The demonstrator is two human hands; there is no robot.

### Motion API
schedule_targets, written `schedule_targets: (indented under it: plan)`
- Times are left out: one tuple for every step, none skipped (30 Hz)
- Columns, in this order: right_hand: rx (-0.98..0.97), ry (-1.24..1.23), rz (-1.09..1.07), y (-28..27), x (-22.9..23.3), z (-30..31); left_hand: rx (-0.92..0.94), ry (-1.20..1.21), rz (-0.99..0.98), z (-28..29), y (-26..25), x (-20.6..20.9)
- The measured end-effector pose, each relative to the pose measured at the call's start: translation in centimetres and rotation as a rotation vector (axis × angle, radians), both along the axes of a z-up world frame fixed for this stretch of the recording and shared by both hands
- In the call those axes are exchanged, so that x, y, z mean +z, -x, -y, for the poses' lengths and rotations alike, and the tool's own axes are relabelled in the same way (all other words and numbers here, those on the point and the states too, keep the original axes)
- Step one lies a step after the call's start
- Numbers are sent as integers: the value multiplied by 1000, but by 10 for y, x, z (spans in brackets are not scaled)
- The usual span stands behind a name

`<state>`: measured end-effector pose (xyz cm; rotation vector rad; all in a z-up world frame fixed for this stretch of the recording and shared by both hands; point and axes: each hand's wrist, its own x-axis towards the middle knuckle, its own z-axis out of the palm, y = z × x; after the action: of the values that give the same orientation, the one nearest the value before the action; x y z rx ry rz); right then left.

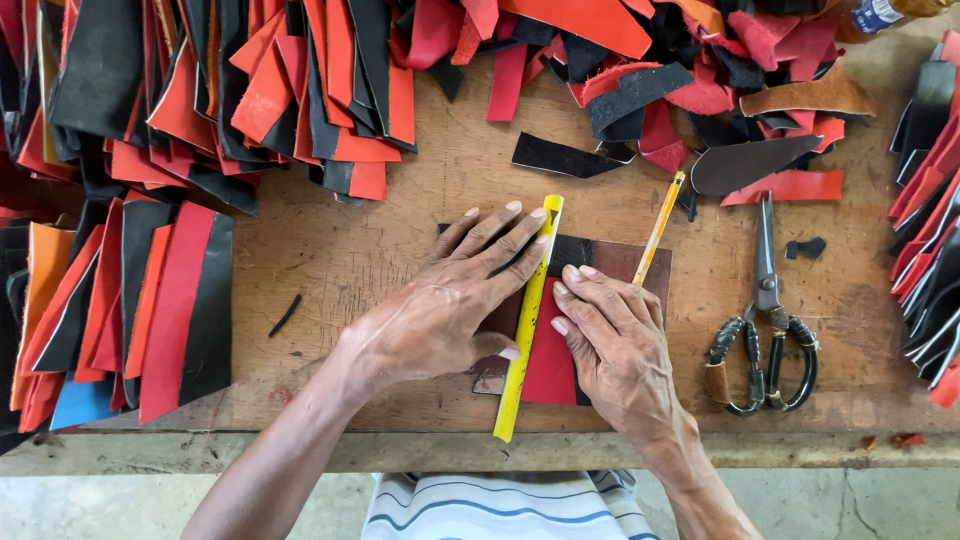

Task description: The person measures and marks red and black leather pieces using a ruler and pencil, then cuts them with shears. The person handles multiple leather scraps, aligns them on a wooden board, and trims them to size.

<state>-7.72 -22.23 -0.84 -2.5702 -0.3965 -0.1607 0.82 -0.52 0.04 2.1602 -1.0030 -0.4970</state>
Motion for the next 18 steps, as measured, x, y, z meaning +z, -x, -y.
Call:
schedule_targets:
  plan:
    - [0,1,-2,0,0,0,2,2,-2,0,0,0]
    - [0,1,-2,0,0,0,4,5,-4,0,0,0]
    - [-1,0,-1,-1,0,0,5,8,-5,0,0,0]
    - [-1,0,-2,-1,0,0,4,6,-8,0,0,0]
    - [0,-1,-2,-1,0,0,3,4,-12,0,0,0]
    - [0,-1,-1,-1,0,0,1,3,-15,0,0,0]
    - [1,-1,-1,-1,0,0,1,5,-15,0,0,0]
    - [1,-1,1,-1,0,0,0,7,-15,-1,-1,0]
    - [1,-2,3,-1,-1,0,0,9,-15,-1,-1,1]
    - [1,-2,4,0,-1,1,0,8,-16,-1,-1,1]
    - [2,-3,4,0,-1,1,0,7,-16,-1,0,1]
    - [4,-4,5,0,-2,1,0,7,-15,0,-1,1]
    - [5,-6,7,0,-2,2,1,-1,-15,1,-1,1]
    - [4,-5,4,0,-2,2,4,-9,-16,1,-1,1]
    - [2,-5,2,1,-3,2,6,-18,-18,2,-1,1]
    - [2,-5,2,1,-3,2,6,-21,-20,2,-1,2]
    - [2,-5,1,0,-3,1,5,-25,-23,2,-1,2]
    - [2,-4,0,1,-3,2,5,-28,-26,2,-1,3]
